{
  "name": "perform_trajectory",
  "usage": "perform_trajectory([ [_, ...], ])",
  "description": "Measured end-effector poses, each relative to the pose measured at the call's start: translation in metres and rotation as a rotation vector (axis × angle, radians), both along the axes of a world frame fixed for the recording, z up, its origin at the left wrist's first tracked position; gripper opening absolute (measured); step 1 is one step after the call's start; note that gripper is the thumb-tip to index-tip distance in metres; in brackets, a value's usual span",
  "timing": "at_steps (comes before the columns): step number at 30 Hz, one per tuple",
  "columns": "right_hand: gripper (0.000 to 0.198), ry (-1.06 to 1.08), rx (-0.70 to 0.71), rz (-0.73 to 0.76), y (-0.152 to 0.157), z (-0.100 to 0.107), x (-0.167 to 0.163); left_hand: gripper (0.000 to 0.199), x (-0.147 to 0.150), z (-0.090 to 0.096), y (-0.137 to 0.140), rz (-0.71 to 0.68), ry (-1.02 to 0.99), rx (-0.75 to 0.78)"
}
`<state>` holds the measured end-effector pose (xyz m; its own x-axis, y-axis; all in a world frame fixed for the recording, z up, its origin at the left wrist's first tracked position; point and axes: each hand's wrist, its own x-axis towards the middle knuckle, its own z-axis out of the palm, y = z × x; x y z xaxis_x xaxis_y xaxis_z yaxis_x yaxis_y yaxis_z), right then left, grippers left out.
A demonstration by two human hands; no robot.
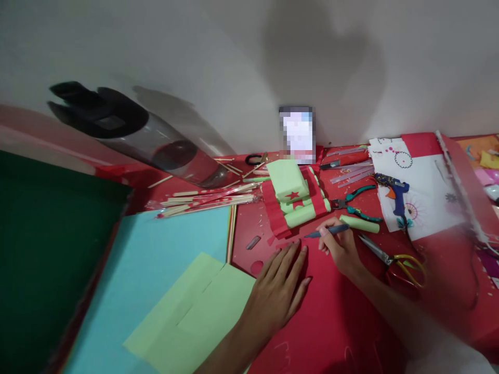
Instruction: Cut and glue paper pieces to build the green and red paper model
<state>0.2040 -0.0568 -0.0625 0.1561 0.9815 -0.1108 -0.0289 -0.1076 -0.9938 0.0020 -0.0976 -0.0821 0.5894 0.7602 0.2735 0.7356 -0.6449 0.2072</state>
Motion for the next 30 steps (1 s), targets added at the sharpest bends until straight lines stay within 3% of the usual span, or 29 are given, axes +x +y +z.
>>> perform_trajectory([
  [5,0.031,0.017,0.001,-0.022,-0.001,0.003,-0.001,0.061,-0.005,0.000,0.004,0.032,-0.032,0.010],
  [19,0.026,0.056,0.041,-0.057,-0.004,-0.003,0.002,0.053,-0.007,0.002,0.015,0.134,-0.151,-0.145],
  [23,0.016,-0.323,0.288,0.107,-0.010,0.000,0.004,0.048,-0.008,0.003,0.019,0.167,-0.130,-0.171],
  [26,0.027,-0.575,0.579,0.293,-0.015,0.001,0.006,0.043,-0.008,0.007,0.021,0.169,-0.136,-0.191],
  [30,0.036,-0.662,0.726,0.252,-0.016,-0.005,0.007,0.031,-0.007,0.011,0.024,0.161,-0.159,-0.239],
])
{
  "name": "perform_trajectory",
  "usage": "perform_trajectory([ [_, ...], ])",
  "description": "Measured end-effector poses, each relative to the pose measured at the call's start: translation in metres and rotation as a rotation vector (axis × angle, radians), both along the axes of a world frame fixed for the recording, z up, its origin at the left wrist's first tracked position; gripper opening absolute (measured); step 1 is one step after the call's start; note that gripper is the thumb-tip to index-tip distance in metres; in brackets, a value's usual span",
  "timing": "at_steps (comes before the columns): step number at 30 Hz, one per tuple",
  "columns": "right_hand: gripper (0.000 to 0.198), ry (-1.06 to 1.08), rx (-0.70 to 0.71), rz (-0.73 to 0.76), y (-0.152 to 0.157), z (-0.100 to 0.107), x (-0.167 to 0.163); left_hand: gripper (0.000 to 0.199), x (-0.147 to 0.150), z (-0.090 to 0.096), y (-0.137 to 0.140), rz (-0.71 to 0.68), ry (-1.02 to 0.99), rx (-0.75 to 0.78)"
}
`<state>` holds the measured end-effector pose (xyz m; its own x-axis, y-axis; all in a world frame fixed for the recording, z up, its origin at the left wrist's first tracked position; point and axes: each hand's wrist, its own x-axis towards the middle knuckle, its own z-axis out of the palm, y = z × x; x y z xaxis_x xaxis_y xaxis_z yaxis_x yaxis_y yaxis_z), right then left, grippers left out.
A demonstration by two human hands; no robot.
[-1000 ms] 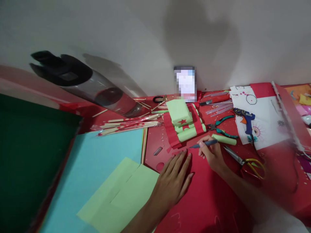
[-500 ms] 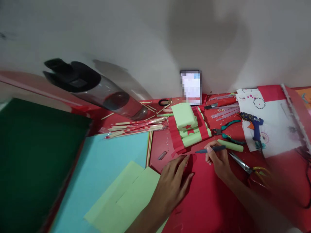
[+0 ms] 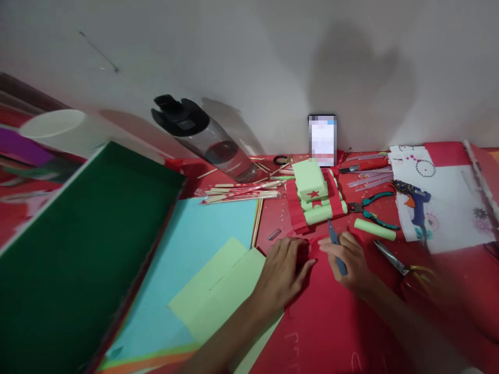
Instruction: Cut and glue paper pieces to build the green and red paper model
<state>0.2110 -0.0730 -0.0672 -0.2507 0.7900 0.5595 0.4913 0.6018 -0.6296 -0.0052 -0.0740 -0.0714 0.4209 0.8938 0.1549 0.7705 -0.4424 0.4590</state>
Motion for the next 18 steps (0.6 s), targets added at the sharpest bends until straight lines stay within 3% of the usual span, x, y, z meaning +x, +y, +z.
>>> perform_trajectory([
  [6,0.028,-0.113,-0.018,-0.096,0.005,-0.007,-0.003,0.018,0.006,0.001,0.001,-0.015,0.020,-0.018],
  [13,0.028,-0.324,-0.150,-0.062,0.012,-0.014,0.003,0.011,0.006,-0.009,0.000,-0.057,-0.056,0.050],
  [18,0.035,-0.263,-0.178,-0.051,0.013,-0.016,0.008,0.026,-0.001,-0.003,-0.003,-0.186,-0.248,0.066],
])
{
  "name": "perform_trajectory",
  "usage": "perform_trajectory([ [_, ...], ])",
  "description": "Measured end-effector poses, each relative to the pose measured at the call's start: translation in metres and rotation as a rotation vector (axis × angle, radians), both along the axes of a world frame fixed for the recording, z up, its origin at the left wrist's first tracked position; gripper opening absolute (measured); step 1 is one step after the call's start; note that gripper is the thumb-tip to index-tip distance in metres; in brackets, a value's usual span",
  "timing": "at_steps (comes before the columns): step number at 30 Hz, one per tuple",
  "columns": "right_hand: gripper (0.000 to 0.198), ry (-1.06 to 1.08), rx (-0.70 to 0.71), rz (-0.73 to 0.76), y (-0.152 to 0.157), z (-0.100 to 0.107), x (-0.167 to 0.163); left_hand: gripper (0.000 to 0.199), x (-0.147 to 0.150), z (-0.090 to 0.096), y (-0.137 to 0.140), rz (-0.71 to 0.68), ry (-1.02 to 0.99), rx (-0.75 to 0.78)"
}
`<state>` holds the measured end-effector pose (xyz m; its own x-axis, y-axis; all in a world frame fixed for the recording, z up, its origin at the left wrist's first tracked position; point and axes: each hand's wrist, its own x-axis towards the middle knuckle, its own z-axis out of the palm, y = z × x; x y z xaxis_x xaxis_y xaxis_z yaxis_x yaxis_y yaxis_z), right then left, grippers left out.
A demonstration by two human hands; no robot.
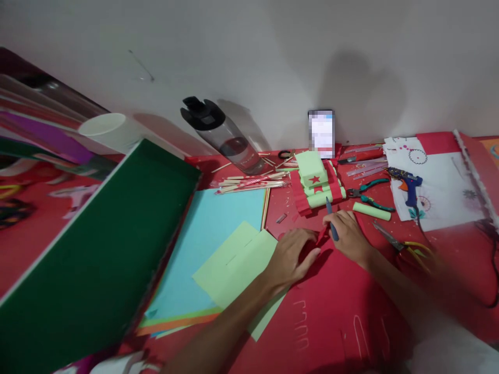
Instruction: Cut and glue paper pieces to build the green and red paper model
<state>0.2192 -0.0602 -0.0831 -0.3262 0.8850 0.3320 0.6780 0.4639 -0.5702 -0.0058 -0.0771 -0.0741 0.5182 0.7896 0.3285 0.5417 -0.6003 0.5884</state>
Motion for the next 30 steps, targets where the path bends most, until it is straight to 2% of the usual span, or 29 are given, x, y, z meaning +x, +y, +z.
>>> perform_trajectory([
  [3,0.041,0.055,-0.035,0.021,0.000,0.003,0.002,0.037,-0.005,0.004,-0.001,-0.051,-0.138,-0.027],
  [5,0.044,0.080,-0.053,0.036,-0.001,0.005,0.002,0.038,-0.007,0.004,0.000,0.029,-0.211,-0.084],
  [8,0.046,0.101,-0.057,0.058,-0.001,0.008,0.003,0.029,-0.008,0.000,0.004,0.135,-0.228,-0.128],
  [10,0.047,0.117,-0.051,0.069,-0.001,0.009,0.003,0.030,-0.009,-0.004,0.006,0.098,-0.195,-0.111],
  [16,0.053,0.155,-0.127,0.053,-0.003,0.011,0.004,0.063,-0.015,-0.010,0.011,-0.079,0.006,0.014],
  [21,0.049,0.168,-0.163,0.041,-0.003,0.014,0.003,0.062,-0.017,-0.009,0.011,-0.245,0.251,0.199],
  [23,0.047,0.180,-0.170,0.034,-0.003,0.015,0.002,0.057,-0.018,-0.007,0.010,-0.226,0.326,0.250],
  [30,0.047,0.201,-0.150,0.027,-0.002,0.016,0.000,0.046,-0.023,0.000,0.009,-0.002,0.432,0.419],
])
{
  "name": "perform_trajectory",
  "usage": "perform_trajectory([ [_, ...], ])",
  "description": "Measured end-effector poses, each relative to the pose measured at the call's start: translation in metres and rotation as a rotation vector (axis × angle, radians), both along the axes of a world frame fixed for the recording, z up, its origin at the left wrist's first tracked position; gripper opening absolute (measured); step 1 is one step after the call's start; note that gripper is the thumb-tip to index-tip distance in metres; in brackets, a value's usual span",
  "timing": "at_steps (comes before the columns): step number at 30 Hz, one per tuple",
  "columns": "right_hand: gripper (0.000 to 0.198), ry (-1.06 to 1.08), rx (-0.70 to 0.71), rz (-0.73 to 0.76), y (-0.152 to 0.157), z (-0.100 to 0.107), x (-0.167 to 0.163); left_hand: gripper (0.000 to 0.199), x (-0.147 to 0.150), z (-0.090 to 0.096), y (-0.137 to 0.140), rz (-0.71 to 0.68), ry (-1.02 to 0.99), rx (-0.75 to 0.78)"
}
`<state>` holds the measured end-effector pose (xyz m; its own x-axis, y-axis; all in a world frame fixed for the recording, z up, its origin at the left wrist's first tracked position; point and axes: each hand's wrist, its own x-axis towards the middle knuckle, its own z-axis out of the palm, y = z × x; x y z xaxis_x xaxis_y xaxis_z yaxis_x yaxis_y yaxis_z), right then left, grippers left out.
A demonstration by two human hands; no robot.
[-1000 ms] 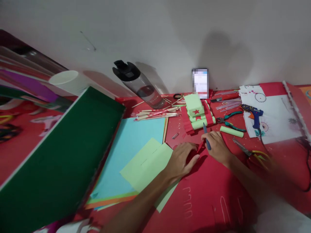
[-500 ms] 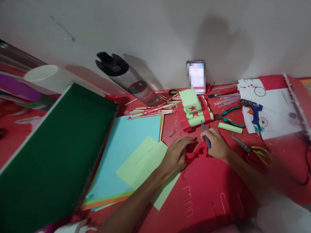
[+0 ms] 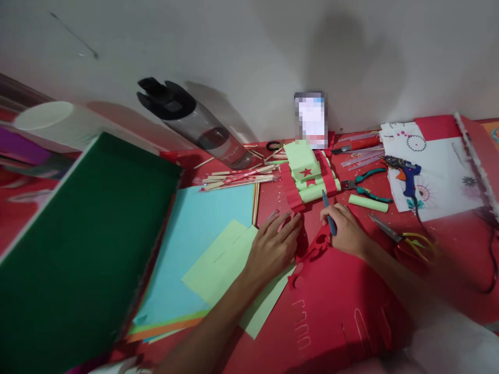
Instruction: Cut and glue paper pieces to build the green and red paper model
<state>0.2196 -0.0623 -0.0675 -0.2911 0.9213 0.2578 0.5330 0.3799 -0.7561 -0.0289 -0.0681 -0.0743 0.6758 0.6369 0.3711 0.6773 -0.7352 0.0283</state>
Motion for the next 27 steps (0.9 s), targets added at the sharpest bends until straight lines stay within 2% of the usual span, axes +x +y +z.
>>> perform_trajectory([
  [5,0.045,-0.004,-0.040,-0.013,-0.001,-0.004,0.000,0.056,0.009,0.003,-0.003,-0.070,0.132,-0.107],
  [10,0.044,-0.006,-0.067,-0.019,-0.001,-0.005,0.001,0.058,0.016,0.006,-0.007,-0.014,0.192,-0.166],
  [16,0.039,-0.007,-0.040,-0.037,0.000,-0.005,-0.001,0.046,0.008,0.005,-0.003,-0.007,0.073,-0.061],
  [21,0.034,-0.030,-0.038,-0.047,0.000,-0.006,-0.002,0.021,0.005,0.005,0.001,-0.162,0.043,-0.013],
  [23,0.034,-0.039,-0.033,-0.055,0.000,-0.006,-0.002,0.013,0.003,0.006,0.003,-0.177,0.032,0.019],
  [27,0.034,-0.040,-0.038,-0.049,0.000,-0.006,-0.002,0.018,-0.005,0.008,0.010,-0.129,0.024,0.106],
])
